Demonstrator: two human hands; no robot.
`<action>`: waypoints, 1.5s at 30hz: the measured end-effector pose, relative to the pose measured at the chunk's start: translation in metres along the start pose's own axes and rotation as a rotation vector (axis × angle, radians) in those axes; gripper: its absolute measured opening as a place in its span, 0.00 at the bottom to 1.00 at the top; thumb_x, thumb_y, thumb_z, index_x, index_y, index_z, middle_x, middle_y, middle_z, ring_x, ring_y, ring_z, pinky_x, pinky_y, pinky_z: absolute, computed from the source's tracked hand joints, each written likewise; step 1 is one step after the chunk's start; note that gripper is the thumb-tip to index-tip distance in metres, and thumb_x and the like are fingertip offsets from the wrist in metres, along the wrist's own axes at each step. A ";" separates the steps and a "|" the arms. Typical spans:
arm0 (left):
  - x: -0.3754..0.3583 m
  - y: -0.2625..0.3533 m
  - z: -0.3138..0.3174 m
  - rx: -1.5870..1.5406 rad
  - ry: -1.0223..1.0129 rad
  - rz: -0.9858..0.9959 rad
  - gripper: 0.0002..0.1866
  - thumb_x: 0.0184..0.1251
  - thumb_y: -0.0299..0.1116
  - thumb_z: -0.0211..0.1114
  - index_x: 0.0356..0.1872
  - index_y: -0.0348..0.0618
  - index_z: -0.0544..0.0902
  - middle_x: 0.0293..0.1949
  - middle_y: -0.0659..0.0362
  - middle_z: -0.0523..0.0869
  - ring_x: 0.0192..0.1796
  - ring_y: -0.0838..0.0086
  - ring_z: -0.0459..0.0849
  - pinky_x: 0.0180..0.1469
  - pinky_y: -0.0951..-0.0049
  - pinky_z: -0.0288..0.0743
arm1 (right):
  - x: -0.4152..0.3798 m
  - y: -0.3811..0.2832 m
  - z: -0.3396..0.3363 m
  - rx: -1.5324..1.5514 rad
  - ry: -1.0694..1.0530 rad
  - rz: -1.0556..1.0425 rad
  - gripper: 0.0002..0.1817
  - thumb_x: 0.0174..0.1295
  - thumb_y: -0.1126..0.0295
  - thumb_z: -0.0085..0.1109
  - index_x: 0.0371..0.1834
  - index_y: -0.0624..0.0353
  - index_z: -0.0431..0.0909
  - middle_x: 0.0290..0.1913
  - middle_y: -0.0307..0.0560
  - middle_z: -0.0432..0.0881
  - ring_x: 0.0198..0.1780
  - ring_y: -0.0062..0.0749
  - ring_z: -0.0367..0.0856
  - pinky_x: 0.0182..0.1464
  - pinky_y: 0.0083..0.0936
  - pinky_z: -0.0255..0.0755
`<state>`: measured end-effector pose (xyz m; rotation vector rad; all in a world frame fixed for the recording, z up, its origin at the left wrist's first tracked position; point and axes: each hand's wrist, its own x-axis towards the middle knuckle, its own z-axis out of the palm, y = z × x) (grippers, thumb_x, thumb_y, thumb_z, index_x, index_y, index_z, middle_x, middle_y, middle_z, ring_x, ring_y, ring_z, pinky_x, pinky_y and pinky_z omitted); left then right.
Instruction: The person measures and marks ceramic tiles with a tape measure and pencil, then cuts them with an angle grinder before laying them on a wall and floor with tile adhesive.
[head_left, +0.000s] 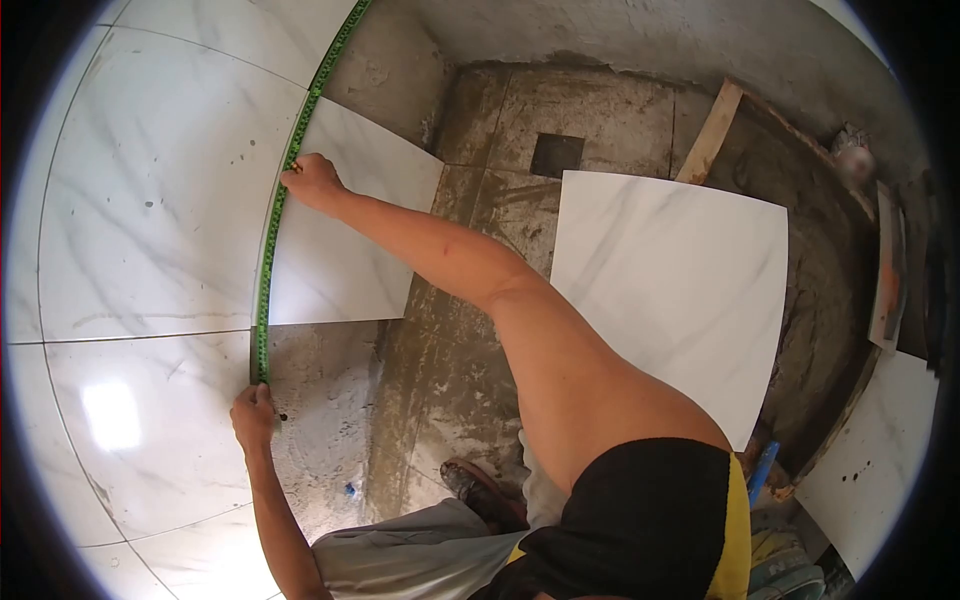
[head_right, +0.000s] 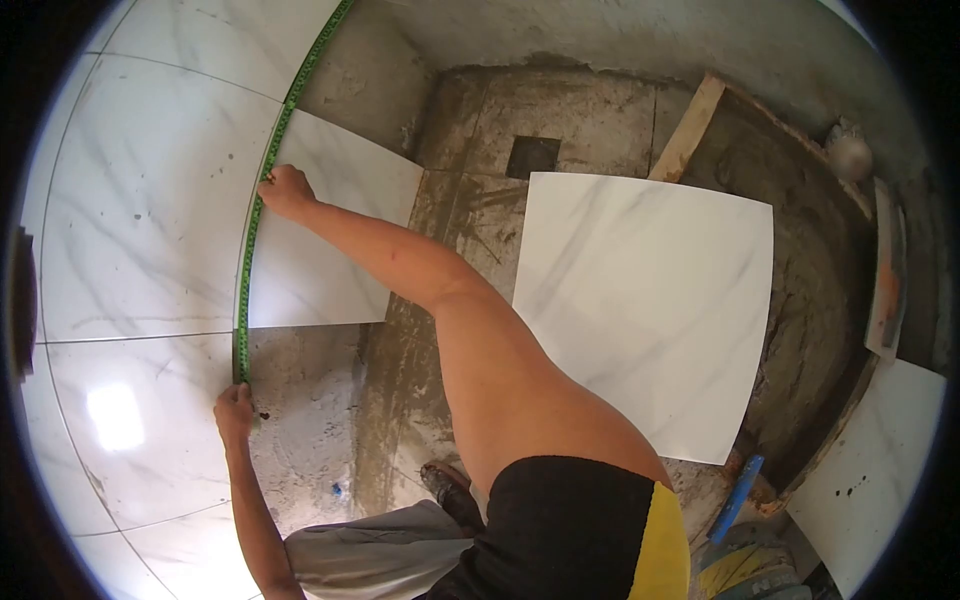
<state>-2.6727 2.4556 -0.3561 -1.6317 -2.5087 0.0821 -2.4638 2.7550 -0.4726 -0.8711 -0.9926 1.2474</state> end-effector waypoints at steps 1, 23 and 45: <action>0.001 -0.002 0.000 0.003 0.001 0.001 0.16 0.69 0.42 0.59 0.33 0.38 0.85 0.29 0.44 0.85 0.38 0.47 0.85 0.42 0.54 0.75 | 0.001 0.000 0.001 -0.003 0.009 0.001 0.16 0.56 0.62 0.60 0.22 0.65 0.74 0.22 0.48 0.79 0.26 0.31 0.78 0.32 0.33 0.73; 0.007 -0.007 -0.005 -0.066 -0.047 0.067 0.16 0.68 0.39 0.59 0.30 0.34 0.83 0.23 0.45 0.83 0.30 0.51 0.83 0.38 0.57 0.73 | 0.004 -0.015 -0.001 -0.097 0.038 0.079 0.16 0.50 0.60 0.62 0.20 0.64 0.75 0.24 0.51 0.82 0.28 0.38 0.82 0.34 0.35 0.75; 0.009 -0.008 -0.002 -0.077 -0.059 0.058 0.16 0.68 0.38 0.59 0.31 0.32 0.83 0.24 0.43 0.82 0.30 0.51 0.83 0.37 0.57 0.73 | 0.001 -0.023 -0.008 -0.100 -0.022 0.154 0.15 0.49 0.60 0.63 0.26 0.63 0.80 0.32 0.54 0.86 0.38 0.45 0.86 0.44 0.37 0.79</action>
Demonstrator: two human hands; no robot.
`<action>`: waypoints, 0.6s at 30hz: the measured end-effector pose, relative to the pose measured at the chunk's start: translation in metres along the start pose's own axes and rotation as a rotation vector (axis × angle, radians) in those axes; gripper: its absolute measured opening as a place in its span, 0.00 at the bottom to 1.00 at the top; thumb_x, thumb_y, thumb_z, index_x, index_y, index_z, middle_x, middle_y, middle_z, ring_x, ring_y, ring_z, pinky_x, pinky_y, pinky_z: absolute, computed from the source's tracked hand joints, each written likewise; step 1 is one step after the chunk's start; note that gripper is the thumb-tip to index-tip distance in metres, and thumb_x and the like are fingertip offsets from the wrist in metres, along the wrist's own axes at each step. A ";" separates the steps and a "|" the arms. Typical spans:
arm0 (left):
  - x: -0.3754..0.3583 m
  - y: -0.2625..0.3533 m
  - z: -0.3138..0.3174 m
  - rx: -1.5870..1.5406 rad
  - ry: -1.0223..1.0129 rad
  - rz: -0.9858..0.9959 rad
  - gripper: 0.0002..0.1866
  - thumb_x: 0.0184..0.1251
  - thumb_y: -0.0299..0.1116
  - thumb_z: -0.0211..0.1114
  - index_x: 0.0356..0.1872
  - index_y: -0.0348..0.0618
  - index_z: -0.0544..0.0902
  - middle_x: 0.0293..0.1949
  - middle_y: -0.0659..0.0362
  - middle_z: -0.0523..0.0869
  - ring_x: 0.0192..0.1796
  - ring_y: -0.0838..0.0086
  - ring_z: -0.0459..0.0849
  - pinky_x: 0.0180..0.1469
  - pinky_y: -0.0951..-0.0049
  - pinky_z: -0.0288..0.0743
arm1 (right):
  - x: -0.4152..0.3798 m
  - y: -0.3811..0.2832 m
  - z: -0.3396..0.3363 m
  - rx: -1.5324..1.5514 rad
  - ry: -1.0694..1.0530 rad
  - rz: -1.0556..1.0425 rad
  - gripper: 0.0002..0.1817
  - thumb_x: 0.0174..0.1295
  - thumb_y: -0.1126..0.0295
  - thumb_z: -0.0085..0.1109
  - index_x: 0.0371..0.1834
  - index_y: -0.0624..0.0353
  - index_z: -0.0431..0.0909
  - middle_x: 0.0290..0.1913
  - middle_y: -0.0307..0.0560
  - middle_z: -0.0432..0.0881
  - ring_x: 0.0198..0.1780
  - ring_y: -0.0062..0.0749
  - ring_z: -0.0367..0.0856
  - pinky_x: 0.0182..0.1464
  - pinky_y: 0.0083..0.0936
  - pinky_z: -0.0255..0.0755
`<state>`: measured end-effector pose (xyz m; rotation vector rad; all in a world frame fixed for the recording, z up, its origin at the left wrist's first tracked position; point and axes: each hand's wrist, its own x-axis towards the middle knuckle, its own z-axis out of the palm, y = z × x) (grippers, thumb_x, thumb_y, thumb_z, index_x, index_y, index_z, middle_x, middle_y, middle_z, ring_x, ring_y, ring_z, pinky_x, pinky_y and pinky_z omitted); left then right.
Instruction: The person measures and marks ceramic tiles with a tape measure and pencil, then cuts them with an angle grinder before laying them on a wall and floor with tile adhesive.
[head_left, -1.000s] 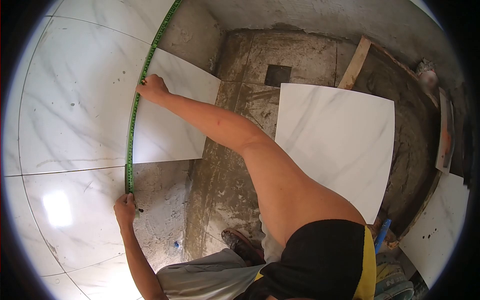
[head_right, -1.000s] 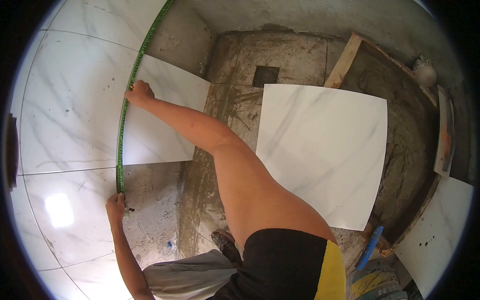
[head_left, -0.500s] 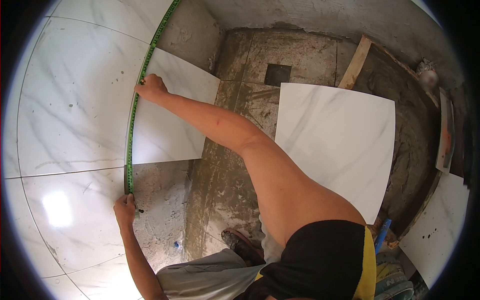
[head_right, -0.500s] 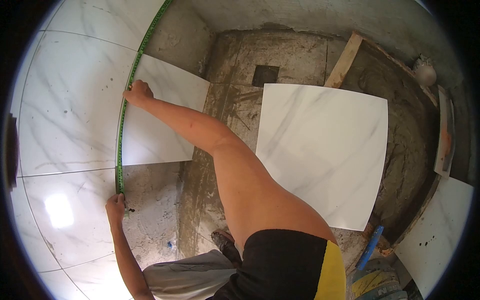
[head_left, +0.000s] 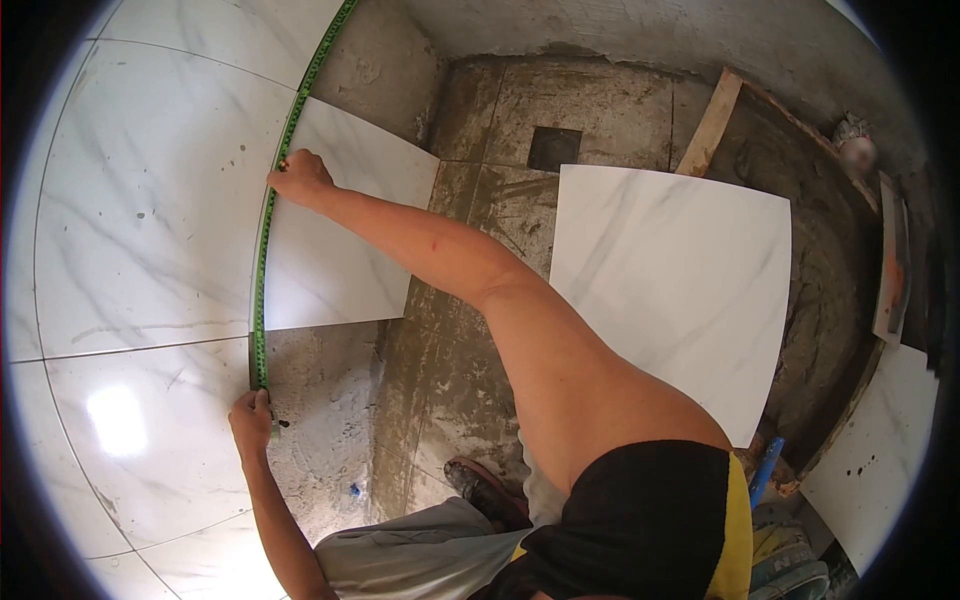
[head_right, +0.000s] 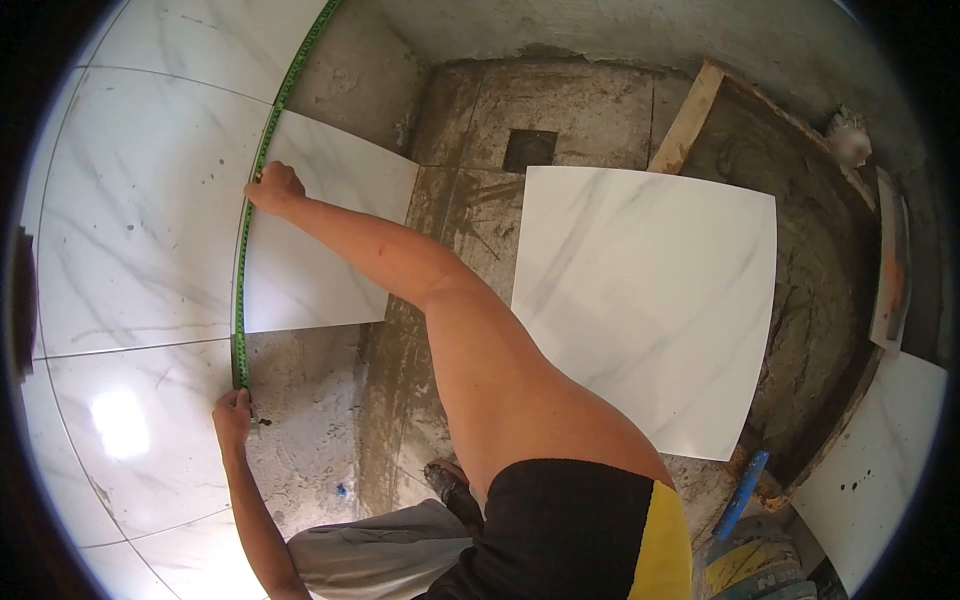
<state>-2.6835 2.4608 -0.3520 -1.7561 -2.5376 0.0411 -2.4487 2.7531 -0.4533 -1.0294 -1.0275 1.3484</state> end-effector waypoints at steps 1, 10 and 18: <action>0.001 -0.001 0.000 0.000 0.000 0.000 0.16 0.68 0.38 0.59 0.31 0.32 0.83 0.24 0.43 0.82 0.30 0.51 0.83 0.37 0.57 0.73 | 0.001 0.001 0.000 0.011 -0.005 -0.006 0.15 0.49 0.60 0.63 0.26 0.63 0.80 0.31 0.54 0.86 0.38 0.46 0.86 0.44 0.37 0.79; 0.001 0.001 0.000 0.029 -0.001 0.030 0.15 0.67 0.38 0.59 0.30 0.33 0.83 0.24 0.42 0.83 0.30 0.49 0.83 0.37 0.56 0.73 | 0.004 0.006 0.003 0.015 0.052 -0.069 0.17 0.49 0.60 0.63 0.19 0.65 0.75 0.23 0.52 0.82 0.27 0.38 0.82 0.34 0.35 0.76; 0.005 -0.007 0.004 0.019 0.001 0.034 0.16 0.67 0.38 0.59 0.29 0.34 0.83 0.23 0.43 0.82 0.30 0.49 0.84 0.37 0.56 0.73 | 0.008 0.007 0.006 -0.005 0.053 -0.061 0.16 0.49 0.61 0.63 0.19 0.64 0.75 0.23 0.51 0.81 0.27 0.36 0.82 0.33 0.34 0.75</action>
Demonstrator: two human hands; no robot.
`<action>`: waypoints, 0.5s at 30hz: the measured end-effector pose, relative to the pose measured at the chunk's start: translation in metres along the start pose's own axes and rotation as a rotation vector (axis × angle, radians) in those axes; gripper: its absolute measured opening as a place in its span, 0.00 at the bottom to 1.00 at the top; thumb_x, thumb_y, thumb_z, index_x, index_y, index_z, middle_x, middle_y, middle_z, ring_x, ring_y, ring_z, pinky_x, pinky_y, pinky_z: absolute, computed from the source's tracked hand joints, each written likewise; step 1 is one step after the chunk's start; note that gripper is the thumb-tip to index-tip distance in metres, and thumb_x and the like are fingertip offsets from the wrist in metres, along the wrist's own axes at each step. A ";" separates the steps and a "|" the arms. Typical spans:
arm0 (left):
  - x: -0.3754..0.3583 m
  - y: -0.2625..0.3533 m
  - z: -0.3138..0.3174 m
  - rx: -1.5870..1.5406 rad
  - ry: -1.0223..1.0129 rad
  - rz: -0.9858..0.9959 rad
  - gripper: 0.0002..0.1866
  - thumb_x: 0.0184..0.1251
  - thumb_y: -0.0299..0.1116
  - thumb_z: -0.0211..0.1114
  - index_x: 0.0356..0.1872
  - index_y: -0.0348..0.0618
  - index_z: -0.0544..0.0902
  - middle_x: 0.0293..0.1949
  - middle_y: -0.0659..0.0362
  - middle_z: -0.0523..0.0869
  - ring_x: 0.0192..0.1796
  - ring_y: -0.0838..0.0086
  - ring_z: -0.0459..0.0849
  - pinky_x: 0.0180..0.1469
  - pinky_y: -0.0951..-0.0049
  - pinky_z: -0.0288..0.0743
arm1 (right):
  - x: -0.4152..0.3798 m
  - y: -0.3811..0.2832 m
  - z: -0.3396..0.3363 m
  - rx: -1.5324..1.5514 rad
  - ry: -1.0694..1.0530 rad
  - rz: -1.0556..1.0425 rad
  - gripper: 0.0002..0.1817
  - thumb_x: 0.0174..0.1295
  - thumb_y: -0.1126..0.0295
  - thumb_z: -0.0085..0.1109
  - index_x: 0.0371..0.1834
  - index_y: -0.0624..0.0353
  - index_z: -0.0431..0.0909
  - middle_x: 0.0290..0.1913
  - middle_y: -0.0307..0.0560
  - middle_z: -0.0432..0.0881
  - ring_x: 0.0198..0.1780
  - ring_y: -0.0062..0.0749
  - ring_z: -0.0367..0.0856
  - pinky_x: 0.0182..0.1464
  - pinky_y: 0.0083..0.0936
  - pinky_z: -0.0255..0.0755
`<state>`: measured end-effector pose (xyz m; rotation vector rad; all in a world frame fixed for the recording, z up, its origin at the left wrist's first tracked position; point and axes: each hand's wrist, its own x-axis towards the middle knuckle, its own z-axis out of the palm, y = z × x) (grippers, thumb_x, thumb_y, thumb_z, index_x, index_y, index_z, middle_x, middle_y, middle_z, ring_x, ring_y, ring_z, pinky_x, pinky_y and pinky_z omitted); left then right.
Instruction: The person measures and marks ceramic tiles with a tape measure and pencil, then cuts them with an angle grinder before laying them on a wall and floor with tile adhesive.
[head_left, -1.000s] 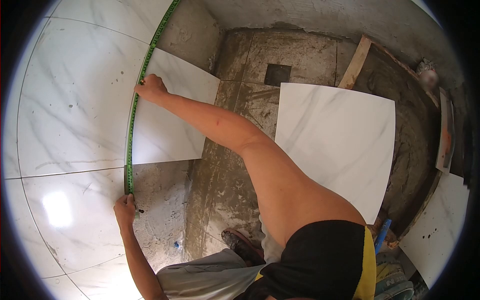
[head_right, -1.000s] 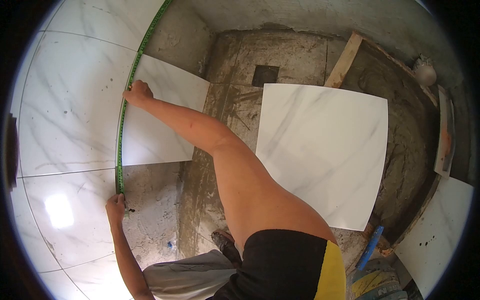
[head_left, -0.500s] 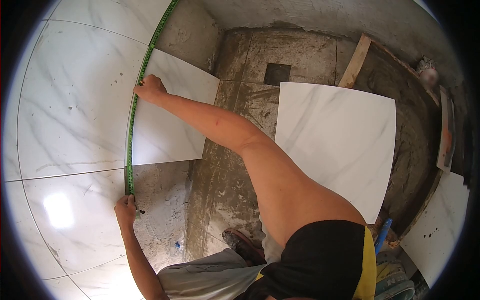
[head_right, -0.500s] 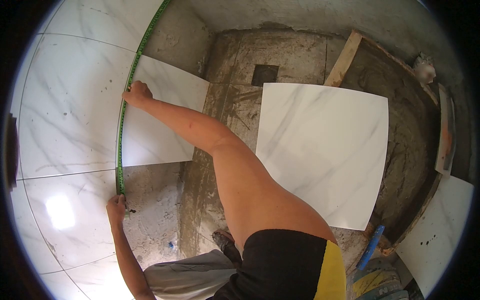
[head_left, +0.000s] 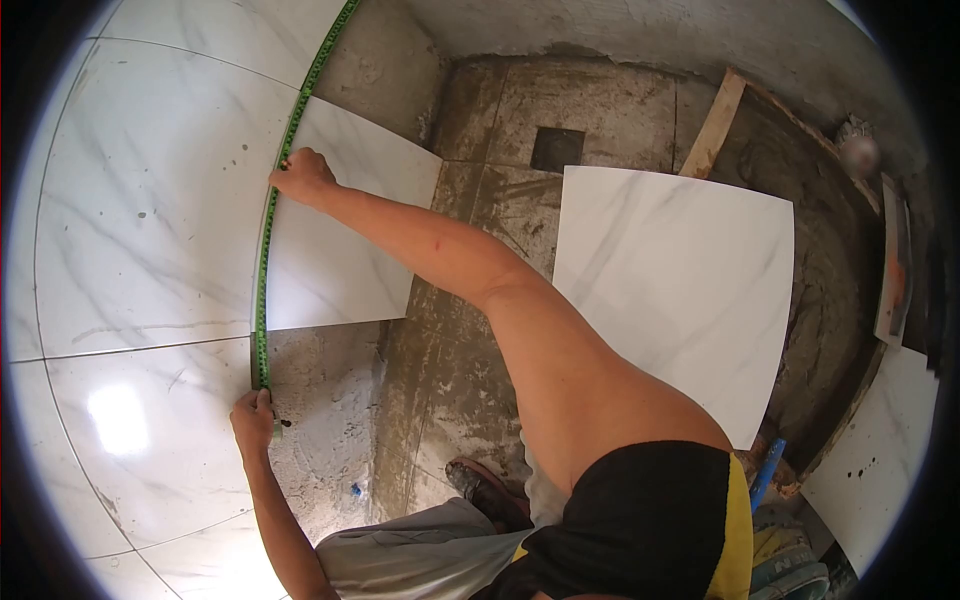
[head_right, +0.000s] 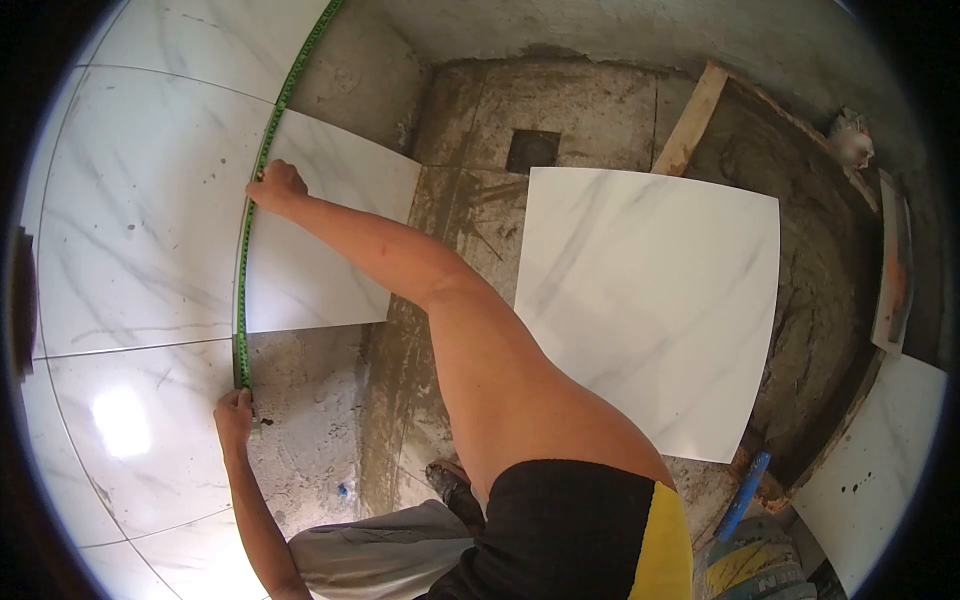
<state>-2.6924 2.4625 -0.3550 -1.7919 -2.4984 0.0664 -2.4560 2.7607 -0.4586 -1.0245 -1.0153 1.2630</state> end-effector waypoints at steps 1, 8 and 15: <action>0.000 0.000 0.000 0.000 0.001 0.000 0.16 0.67 0.38 0.59 0.29 0.34 0.83 0.23 0.43 0.82 0.30 0.49 0.84 0.37 0.56 0.73 | 0.000 0.000 0.000 0.010 -0.006 0.003 0.16 0.49 0.61 0.63 0.19 0.64 0.75 0.23 0.50 0.82 0.27 0.35 0.82 0.33 0.34 0.75; -0.001 -0.001 0.001 -0.010 0.009 0.027 0.16 0.68 0.38 0.59 0.30 0.34 0.84 0.23 0.44 0.83 0.30 0.50 0.84 0.37 0.57 0.74 | -0.001 0.000 -0.002 0.022 -0.023 0.006 0.16 0.49 0.61 0.63 0.18 0.63 0.75 0.23 0.49 0.81 0.27 0.34 0.81 0.32 0.32 0.75; -0.002 -0.005 0.002 -0.021 -0.001 -0.034 0.15 0.68 0.40 0.60 0.34 0.36 0.86 0.26 0.46 0.86 0.34 0.51 0.86 0.41 0.57 0.76 | 0.006 0.008 0.004 0.022 0.006 -0.010 0.17 0.49 0.61 0.64 0.16 0.63 0.73 0.21 0.48 0.79 0.24 0.30 0.78 0.29 0.32 0.73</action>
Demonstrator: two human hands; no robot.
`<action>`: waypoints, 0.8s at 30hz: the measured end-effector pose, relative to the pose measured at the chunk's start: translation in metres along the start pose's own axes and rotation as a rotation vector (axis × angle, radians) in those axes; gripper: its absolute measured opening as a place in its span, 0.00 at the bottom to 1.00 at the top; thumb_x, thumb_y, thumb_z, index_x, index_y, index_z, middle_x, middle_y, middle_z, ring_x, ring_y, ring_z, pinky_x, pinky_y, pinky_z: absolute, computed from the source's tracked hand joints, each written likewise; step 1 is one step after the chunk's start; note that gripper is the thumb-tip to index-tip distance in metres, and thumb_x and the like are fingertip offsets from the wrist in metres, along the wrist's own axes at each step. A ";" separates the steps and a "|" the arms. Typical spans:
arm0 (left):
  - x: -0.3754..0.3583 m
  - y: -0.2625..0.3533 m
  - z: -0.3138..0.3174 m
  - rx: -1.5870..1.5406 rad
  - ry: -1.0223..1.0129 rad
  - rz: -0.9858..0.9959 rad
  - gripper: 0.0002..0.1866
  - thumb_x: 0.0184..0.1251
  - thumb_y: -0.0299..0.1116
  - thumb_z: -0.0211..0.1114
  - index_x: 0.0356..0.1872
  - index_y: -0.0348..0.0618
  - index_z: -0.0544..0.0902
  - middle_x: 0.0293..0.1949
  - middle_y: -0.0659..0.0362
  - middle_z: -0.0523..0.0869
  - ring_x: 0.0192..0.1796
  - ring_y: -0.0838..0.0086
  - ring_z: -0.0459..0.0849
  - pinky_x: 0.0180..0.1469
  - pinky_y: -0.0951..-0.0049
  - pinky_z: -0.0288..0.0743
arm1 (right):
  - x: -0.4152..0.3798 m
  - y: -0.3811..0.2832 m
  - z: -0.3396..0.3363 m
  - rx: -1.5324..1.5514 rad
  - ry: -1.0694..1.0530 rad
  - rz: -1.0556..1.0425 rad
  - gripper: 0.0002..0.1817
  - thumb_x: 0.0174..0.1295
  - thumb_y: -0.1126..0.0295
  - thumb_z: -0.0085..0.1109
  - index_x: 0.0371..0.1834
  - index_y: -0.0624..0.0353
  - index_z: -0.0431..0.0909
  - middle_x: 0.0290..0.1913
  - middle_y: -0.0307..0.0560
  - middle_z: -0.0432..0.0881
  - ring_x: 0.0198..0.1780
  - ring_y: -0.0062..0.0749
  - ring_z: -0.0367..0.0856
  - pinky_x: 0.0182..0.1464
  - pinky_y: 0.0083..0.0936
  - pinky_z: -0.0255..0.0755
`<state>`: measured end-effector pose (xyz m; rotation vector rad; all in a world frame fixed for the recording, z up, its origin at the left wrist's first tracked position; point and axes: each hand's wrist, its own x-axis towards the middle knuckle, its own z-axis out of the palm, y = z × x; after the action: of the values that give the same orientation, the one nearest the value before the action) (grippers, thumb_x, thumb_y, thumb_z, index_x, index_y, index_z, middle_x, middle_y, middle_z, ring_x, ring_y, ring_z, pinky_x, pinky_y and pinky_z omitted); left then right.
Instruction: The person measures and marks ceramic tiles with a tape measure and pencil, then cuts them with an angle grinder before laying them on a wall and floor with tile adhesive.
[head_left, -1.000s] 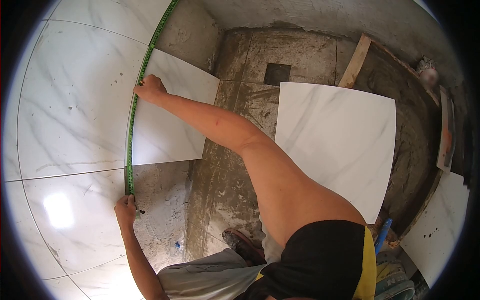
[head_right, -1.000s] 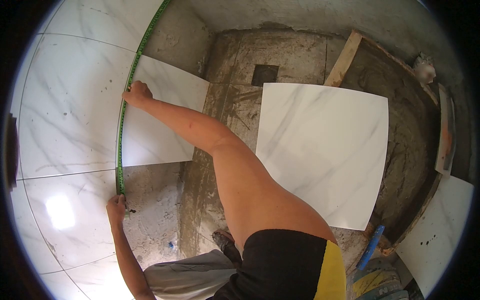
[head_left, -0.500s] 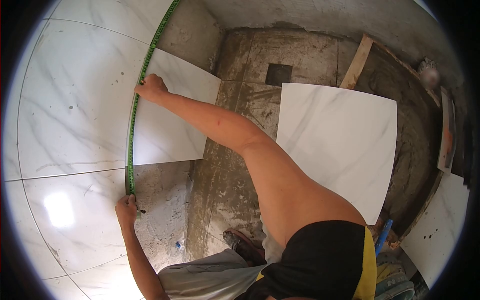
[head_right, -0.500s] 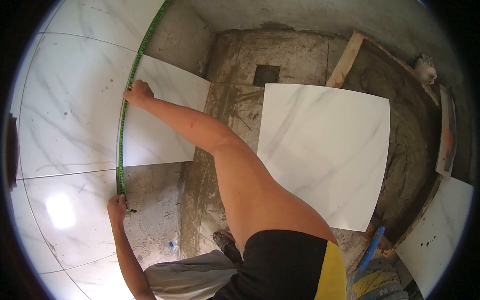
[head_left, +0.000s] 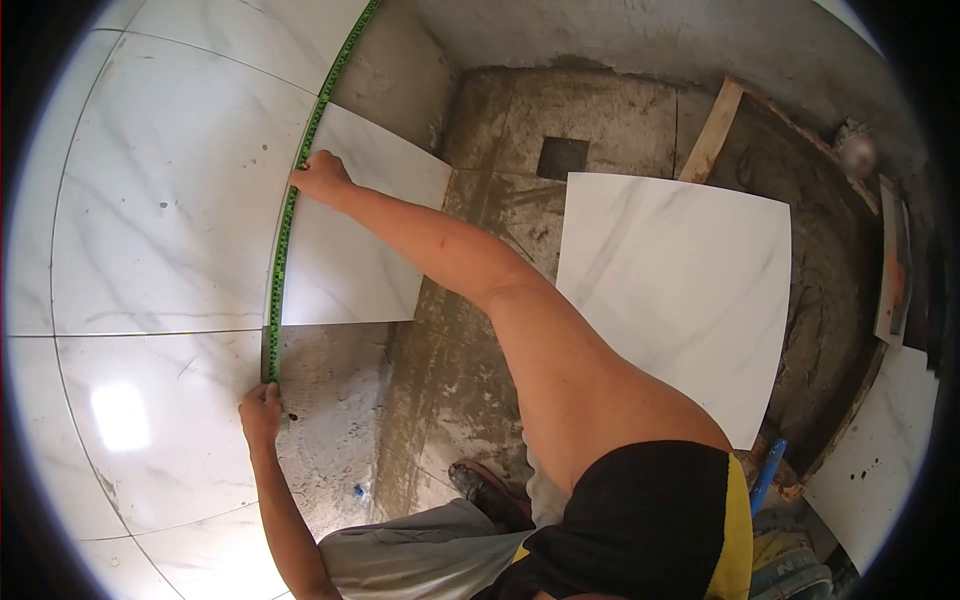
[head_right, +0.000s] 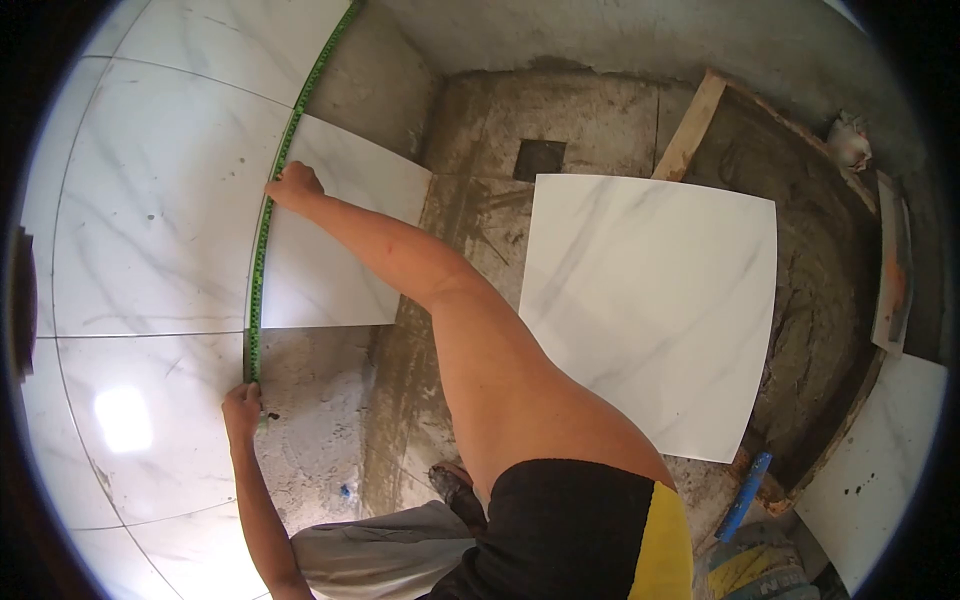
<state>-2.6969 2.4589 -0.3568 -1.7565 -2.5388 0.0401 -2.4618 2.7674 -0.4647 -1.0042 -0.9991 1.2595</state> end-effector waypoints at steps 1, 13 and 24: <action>0.000 -0.003 0.002 0.000 0.005 0.001 0.15 0.68 0.40 0.60 0.34 0.36 0.86 0.26 0.46 0.86 0.34 0.51 0.86 0.41 0.57 0.76 | 0.000 0.001 0.000 0.000 -0.002 -0.001 0.17 0.50 0.60 0.65 0.16 0.62 0.72 0.22 0.47 0.80 0.24 0.30 0.77 0.29 0.32 0.72; -0.004 0.002 -0.003 0.022 0.016 0.002 0.16 0.68 0.42 0.60 0.35 0.39 0.87 0.28 0.46 0.86 0.37 0.50 0.86 0.43 0.56 0.76 | 0.003 -0.002 -0.003 -0.040 -0.022 -0.003 0.18 0.50 0.57 0.68 0.19 0.61 0.74 0.27 0.50 0.83 0.29 0.32 0.82 0.32 0.31 0.75; -0.002 0.004 -0.002 0.039 0.026 0.039 0.15 0.67 0.40 0.60 0.34 0.37 0.86 0.28 0.44 0.86 0.36 0.49 0.86 0.42 0.56 0.76 | 0.007 0.002 0.001 -0.051 -0.014 -0.045 0.21 0.49 0.54 0.70 0.20 0.63 0.77 0.25 0.50 0.83 0.29 0.36 0.83 0.34 0.34 0.76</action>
<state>-2.6928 2.4585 -0.3550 -1.7800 -2.4688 0.0671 -2.4627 2.7742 -0.4664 -1.0079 -1.0637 1.2104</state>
